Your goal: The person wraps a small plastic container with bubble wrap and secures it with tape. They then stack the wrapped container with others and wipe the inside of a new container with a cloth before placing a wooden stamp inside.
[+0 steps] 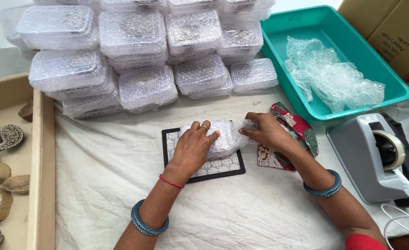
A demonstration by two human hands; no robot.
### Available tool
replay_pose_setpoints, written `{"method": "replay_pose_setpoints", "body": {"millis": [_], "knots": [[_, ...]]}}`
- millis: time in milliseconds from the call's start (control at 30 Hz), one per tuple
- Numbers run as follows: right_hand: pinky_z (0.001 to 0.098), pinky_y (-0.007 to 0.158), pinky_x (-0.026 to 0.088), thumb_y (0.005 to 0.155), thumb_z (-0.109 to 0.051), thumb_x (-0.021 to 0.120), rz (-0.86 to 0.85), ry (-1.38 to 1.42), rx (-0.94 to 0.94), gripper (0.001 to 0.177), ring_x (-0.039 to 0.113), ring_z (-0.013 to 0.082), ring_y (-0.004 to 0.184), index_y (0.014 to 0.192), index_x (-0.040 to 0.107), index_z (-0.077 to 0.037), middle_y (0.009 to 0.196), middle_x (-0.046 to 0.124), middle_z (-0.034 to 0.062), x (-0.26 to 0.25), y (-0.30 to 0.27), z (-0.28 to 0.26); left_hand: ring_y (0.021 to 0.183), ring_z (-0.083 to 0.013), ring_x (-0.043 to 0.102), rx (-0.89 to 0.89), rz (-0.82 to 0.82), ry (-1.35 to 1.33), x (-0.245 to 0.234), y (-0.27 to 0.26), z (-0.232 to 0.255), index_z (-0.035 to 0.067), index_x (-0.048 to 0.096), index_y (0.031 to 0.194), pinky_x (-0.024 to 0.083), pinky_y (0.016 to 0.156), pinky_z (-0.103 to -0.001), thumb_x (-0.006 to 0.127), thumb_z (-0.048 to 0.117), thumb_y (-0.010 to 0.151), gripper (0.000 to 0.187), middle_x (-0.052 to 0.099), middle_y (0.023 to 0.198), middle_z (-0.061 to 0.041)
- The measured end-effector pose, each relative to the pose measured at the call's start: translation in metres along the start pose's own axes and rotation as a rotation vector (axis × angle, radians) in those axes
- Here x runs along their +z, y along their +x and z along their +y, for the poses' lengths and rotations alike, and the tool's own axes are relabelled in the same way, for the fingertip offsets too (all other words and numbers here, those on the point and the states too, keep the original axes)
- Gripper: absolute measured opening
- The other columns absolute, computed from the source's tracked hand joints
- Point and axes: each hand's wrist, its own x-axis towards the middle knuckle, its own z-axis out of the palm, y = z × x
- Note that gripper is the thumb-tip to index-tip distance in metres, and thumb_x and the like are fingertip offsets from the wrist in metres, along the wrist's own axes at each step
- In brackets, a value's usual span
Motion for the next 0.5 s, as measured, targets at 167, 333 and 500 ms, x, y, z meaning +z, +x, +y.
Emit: {"method": "replay_pose_setpoints", "body": {"millis": [167,333,500], "knots": [[0.0383,0.055,0.055,0.087,-0.034,0.079,-0.044,0.184,0.076,0.041,0.072,0.0197,0.058,0.101,0.071,0.004,0.066,0.072,0.0164,-0.005,0.006,-0.015,0.109,-0.0219,0.059,0.005,0.017,-0.010,-0.002,-0.001,0.001,0.021,0.071,0.129,0.056,0.094,-0.033,0.070,-0.008,0.080,0.057,0.060,0.133,-0.006],[0.0338,0.054,0.058,0.085,-0.030,0.081,-0.061,0.391,0.111,0.039,0.072,0.0172,0.061,0.101,0.070,0.004,0.071,0.073,0.0131,0.010,0.016,-0.015,0.109,-0.0211,0.058,-0.009,-0.017,-0.001,0.002,0.001,0.002,0.022,0.070,0.130,0.057,0.094,-0.033,0.070,-0.009,0.079,0.060,0.059,0.132,-0.006],[0.0313,0.056,0.060,0.084,-0.023,0.083,-0.042,0.664,0.089,0.040,0.071,0.0154,0.069,0.105,0.068,0.007,0.083,0.074,0.0123,0.041,0.023,-0.002,0.108,-0.0196,0.057,-0.009,-0.042,0.023,0.005,0.001,0.001,0.025,0.069,0.132,0.057,0.093,-0.031,0.069,-0.012,0.081,0.063,0.057,0.131,-0.004]]}}
